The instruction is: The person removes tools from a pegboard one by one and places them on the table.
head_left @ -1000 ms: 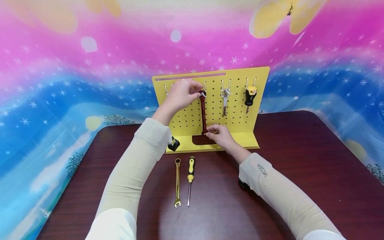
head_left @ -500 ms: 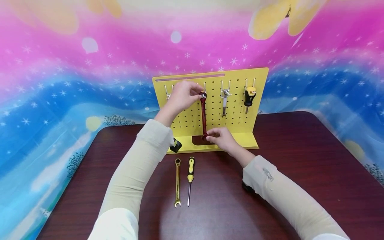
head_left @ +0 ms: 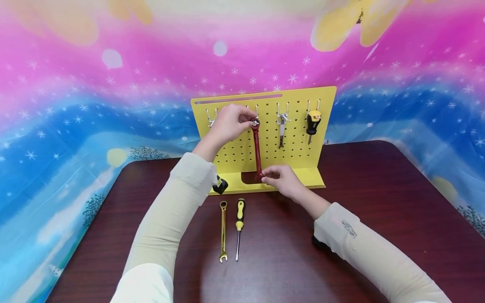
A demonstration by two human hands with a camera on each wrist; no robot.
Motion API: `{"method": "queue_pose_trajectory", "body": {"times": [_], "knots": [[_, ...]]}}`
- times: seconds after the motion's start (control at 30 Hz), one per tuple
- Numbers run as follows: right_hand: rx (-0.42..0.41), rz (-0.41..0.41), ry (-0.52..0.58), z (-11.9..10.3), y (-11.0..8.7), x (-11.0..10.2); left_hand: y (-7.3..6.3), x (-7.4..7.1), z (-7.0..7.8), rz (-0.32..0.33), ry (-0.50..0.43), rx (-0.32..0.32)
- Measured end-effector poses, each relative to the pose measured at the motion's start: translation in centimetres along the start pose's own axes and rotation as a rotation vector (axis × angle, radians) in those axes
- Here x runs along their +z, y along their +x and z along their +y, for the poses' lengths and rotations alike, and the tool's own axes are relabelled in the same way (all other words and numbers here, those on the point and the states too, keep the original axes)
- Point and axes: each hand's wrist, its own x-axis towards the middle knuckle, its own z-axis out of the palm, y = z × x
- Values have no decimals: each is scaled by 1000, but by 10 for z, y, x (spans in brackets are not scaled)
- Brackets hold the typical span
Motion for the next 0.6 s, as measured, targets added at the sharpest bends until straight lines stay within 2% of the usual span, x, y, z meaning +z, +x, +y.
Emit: {"method": "queue_pose_trajectory", "body": {"times": [0.33, 0.6], "knots": [[-33, -29, -26, -10, -13, 2, -5, -5, 5, -49, -1, 33], [-45, -31, -66, -16, -23, -1, -9, -7, 8, -73, -18, 28]]}}
